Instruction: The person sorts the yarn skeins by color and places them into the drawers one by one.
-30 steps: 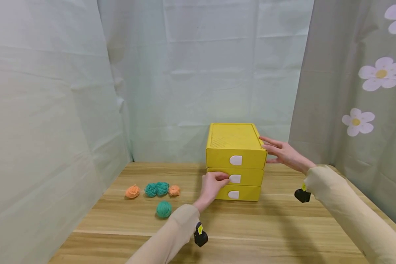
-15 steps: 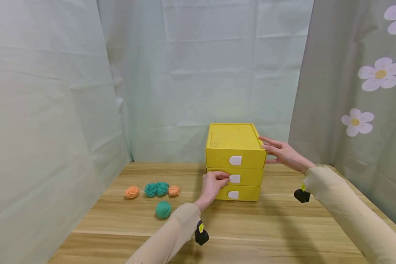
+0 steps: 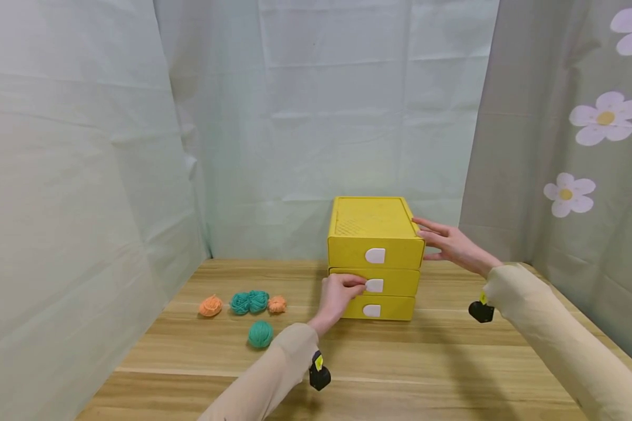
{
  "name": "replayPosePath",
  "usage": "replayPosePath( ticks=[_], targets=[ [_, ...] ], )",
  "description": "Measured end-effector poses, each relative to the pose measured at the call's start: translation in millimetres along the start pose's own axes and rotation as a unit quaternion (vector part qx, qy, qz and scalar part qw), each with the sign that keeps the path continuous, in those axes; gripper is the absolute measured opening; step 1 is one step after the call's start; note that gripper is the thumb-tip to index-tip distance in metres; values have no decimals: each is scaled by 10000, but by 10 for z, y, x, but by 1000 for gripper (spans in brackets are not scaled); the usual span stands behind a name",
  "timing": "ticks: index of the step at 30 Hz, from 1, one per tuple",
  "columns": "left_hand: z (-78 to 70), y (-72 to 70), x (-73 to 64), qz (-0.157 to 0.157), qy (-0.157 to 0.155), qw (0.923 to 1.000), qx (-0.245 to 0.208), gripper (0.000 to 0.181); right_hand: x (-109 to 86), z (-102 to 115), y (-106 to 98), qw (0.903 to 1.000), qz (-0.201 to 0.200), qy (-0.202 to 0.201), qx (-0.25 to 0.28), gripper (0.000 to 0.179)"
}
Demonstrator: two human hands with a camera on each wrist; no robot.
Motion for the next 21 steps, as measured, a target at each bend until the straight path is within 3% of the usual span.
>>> replayPosePath(
  ticks=[21],
  targets=[
    [-69, -38, -44, 352, 267, 9989, 126, 5, -13, 21, 11, 10000, 6, -23, -59, 59]
  ],
)
Point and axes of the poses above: each hand's wrist, its own x-axis towards the middle knuckle, its own y-axis out of the palm, z = x × y, the point moved 7 cm from there along x, towards the middle knuckle, and after that the axes turned 9 degrees about -z, right-handed, at the moved point
